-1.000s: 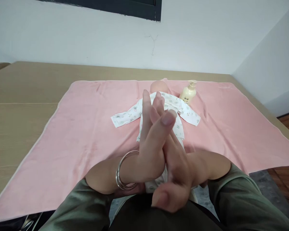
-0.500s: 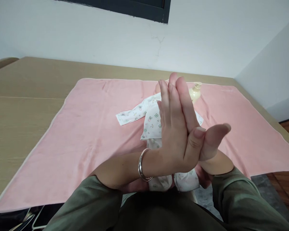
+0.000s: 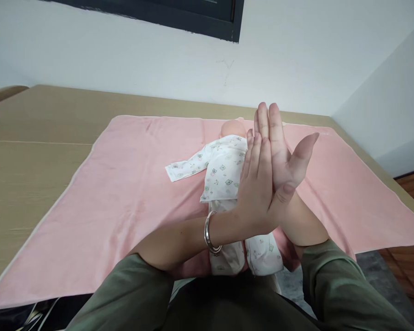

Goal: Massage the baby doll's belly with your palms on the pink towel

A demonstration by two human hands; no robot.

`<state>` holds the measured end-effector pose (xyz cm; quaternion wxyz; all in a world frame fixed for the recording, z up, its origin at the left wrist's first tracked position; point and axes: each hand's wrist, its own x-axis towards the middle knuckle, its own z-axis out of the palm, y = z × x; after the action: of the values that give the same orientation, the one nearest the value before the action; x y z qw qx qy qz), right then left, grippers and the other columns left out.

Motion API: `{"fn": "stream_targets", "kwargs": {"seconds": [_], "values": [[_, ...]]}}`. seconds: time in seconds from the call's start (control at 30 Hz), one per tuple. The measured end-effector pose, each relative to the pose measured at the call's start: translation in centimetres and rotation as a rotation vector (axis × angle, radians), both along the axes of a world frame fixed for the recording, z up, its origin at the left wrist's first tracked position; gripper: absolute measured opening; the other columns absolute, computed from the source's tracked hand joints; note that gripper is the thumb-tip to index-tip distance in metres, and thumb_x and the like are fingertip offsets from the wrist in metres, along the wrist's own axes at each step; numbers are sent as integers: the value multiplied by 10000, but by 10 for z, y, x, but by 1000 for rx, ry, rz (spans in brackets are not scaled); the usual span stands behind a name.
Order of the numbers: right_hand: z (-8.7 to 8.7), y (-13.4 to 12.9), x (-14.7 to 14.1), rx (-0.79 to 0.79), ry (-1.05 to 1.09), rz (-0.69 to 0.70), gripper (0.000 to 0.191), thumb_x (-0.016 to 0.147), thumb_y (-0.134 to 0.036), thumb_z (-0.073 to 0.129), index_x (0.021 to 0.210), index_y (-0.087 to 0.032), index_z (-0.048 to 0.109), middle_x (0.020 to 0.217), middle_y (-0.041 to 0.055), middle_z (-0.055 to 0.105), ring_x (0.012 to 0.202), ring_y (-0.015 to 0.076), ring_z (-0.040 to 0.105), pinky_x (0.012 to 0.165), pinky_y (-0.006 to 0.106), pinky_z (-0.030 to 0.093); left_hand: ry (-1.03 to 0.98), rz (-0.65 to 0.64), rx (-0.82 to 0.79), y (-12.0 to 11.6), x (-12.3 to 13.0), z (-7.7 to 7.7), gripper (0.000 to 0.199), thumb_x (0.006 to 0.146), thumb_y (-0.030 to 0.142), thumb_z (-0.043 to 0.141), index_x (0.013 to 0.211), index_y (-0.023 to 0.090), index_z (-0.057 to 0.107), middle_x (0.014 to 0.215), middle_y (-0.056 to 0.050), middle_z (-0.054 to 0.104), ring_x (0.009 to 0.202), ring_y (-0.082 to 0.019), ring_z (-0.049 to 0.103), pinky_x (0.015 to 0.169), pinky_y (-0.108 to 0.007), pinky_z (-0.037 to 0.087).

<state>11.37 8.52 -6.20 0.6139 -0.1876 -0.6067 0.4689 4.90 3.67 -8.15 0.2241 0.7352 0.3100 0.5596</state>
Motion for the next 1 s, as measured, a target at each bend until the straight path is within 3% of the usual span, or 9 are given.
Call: {"fn": "stream_targets", "kwargs": {"seconds": [0.1,0.27,0.43,0.6,0.7,0.87,1.0], "values": [[3,6,6,-50,128,60,664,888,-784,178,1339,-399,477,1525,-116,368,1526,114,52,1260,520,110,50,-28,40,-2,3,-13,723,998,538,254,1559,198,-50,1663,-111,11,1536,-307,-63,1269,-564,57],[13,12,12,-114,347,111,571,909,-707,257,1240,-352,557,1476,-99,442,1515,93,106,1256,451,130,104,-74,25,-13,5,-16,779,979,575,277,1562,139,0,1652,-177,50,1534,-346,-8,1246,-597,117],[23,17,22,-206,577,161,592,884,-706,361,1386,-401,437,1494,-63,438,1522,112,105,1242,487,228,182,-119,18,-28,6,-20,779,980,553,291,1561,105,29,1636,-215,109,1533,-343,51,1235,-592,175],[23,21,34,-52,212,-43,752,781,-834,370,1364,-371,481,1535,-57,374,1532,175,83,1242,494,235,225,-152,36,-38,9,-28,782,978,572,230,1564,121,-25,1637,-212,114,1535,-319,51,1243,-587,145],[19,20,31,-8,91,-93,781,772,-850,337,1381,-376,461,1549,-61,340,1533,201,83,1230,538,227,253,-133,30,-31,7,-26,820,967,605,218,1558,126,-88,1641,-216,71,1534,-326,4,1238,-610,98],[2,20,11,65,46,-115,896,789,-860,98,1486,-340,317,1571,-43,288,1532,207,76,1219,594,183,233,-62,102,0,-4,-12,874,933,685,269,1564,163,-36,1648,-198,58,1528,-358,-40,1223,-635,14],[-2,12,1,189,-93,-205,877,804,-834,-58,1534,-388,134,1606,-92,158,1534,189,-17,1203,626,201,191,-123,124,12,-11,-2,809,947,676,183,1563,192,-22,1653,-172,59,1527,-341,-80,1218,-641,-8]]}}
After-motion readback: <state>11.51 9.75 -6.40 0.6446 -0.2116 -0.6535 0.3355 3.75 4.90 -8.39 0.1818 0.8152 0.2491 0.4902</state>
